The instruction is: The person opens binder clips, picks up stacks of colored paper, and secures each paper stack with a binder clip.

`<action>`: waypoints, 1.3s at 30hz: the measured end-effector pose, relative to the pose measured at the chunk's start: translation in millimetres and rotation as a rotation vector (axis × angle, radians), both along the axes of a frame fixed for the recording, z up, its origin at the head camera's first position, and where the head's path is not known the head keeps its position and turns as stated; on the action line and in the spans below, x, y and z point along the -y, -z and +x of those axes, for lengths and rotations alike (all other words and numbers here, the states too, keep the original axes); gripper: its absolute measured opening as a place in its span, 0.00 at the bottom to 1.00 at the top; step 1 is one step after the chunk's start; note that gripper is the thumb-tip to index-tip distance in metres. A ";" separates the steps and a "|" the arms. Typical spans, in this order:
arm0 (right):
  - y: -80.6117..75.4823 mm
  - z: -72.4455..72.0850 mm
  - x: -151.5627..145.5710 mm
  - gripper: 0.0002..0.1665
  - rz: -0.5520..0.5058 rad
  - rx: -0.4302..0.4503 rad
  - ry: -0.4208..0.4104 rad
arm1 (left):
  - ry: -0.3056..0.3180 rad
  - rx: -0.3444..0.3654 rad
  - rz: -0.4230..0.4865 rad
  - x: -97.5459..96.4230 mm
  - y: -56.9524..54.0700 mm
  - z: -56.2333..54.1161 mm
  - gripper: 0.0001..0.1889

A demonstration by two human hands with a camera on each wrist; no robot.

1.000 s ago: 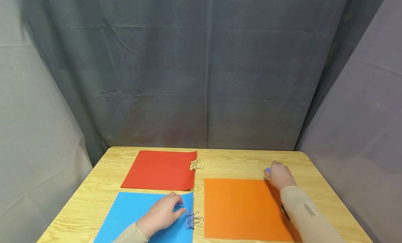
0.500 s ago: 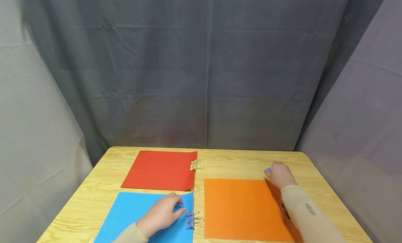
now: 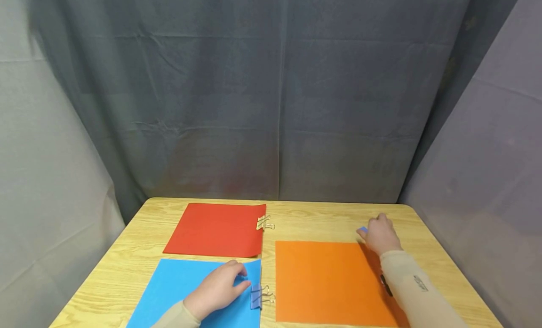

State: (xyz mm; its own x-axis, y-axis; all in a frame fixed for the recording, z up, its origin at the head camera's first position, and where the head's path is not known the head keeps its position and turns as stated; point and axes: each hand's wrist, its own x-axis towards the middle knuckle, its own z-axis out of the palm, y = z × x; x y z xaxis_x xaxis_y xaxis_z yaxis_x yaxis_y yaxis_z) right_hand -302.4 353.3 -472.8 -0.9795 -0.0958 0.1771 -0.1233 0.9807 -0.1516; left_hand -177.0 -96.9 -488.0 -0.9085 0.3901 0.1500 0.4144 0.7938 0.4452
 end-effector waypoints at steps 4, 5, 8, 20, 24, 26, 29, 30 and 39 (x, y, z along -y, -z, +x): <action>-3.6 0.2 -0.7 0.27 -0.004 0.009 -0.016 | 0.001 -0.001 -0.001 0.0 -0.3 0.1 0.11; -4.1 0.1 -1.0 0.26 -0.006 0.014 -0.020 | 0.001 0.000 -0.001 0.1 -0.5 0.1 0.11; -4.4 -1.2 -2.5 0.24 -0.012 0.025 -0.027 | 0.002 0.002 0.001 0.1 -1.0 0.2 0.10; -6.0 -3.5 -3.0 0.19 0.015 0.052 -0.033 | 0.005 0.000 0.007 0.6 -0.1 0.1 0.10; -6.3 -3.2 -3.6 0.18 0.025 0.056 -0.037 | 0.002 0.006 0.007 0.8 0.5 -0.4 0.10; -6.5 -3.0 -4.0 0.18 0.030 0.056 -0.041 | 0.001 0.011 0.007 0.7 0.3 -0.5 0.10; -7.4 -2.4 -4.1 0.18 0.034 0.046 -0.047 | 0.001 0.013 0.006 0.6 -0.1 -0.4 0.10; -7.8 -2.4 -4.1 0.17 0.036 0.043 -0.049 | 0.001 0.012 0.006 0.5 -0.3 -0.4 0.10; -9.3 -4.0 -4.1 0.17 0.057 0.066 -0.059 | 0.001 0.003 0.009 0.3 -1.2 0.6 0.11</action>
State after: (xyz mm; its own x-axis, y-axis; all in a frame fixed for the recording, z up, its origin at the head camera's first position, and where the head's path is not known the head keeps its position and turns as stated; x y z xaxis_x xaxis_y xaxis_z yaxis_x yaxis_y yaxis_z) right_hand -306.4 357.4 -463.5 -0.9813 -0.1618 0.1047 -0.1727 0.9793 -0.1052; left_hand -176.4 -97.2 -486.8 -0.9085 0.3899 0.1506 0.4139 0.7894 0.4533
